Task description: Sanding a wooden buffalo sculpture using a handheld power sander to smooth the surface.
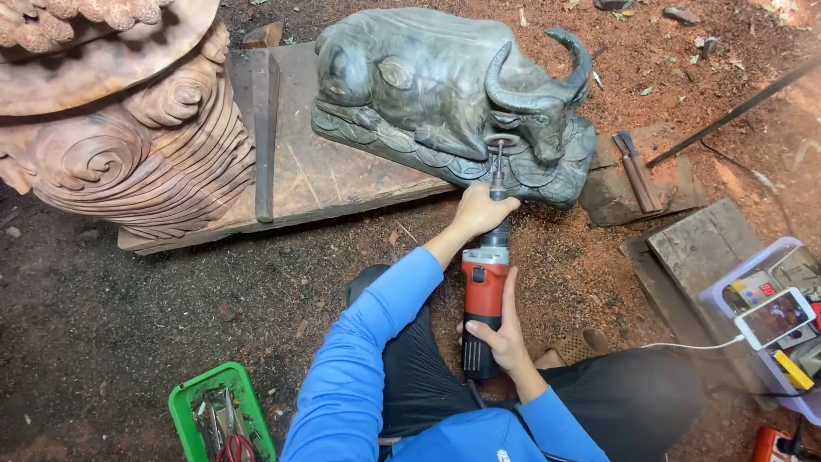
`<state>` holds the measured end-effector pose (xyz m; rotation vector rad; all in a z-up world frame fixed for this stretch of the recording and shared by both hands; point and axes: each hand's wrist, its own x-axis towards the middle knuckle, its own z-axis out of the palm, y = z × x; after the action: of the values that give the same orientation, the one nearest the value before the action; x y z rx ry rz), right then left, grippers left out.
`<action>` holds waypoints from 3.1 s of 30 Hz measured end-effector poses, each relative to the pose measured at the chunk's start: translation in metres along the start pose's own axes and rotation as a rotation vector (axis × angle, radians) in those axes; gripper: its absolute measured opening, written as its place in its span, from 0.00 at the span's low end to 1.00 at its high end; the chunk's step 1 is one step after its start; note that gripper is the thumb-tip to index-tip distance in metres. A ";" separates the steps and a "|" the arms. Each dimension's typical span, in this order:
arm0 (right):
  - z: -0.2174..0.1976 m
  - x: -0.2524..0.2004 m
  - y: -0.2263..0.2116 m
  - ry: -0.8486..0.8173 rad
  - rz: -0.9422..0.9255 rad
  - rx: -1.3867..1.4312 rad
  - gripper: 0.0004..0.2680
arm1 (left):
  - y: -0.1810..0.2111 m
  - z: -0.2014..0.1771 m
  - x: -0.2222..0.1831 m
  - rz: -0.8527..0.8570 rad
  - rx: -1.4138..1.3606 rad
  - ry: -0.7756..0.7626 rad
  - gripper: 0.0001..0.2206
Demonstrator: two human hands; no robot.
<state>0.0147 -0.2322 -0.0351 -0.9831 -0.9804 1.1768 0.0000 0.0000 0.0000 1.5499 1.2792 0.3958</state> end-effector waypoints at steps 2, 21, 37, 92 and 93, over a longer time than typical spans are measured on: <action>-0.003 0.007 -0.006 0.026 0.038 0.039 0.44 | 0.003 -0.007 0.008 -0.033 -0.010 -0.005 0.17; 0.015 0.030 -0.055 0.005 0.116 0.206 0.43 | 0.033 -0.038 -0.002 -0.053 0.076 -0.085 0.25; 0.006 0.031 -0.036 -0.030 0.115 0.117 0.45 | 0.021 -0.035 0.011 0.006 0.008 -0.059 0.30; -0.013 0.023 -0.053 -0.005 0.366 -0.488 0.47 | -0.024 -0.026 0.012 0.136 -0.440 -0.010 0.26; -0.012 0.022 -0.053 0.003 0.382 -0.478 0.47 | -0.027 -0.022 0.017 0.130 -0.381 0.001 0.26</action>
<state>0.0428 -0.2179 0.0146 -1.6056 -1.1300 1.2748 -0.0250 0.0224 -0.0198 1.3089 1.0343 0.6824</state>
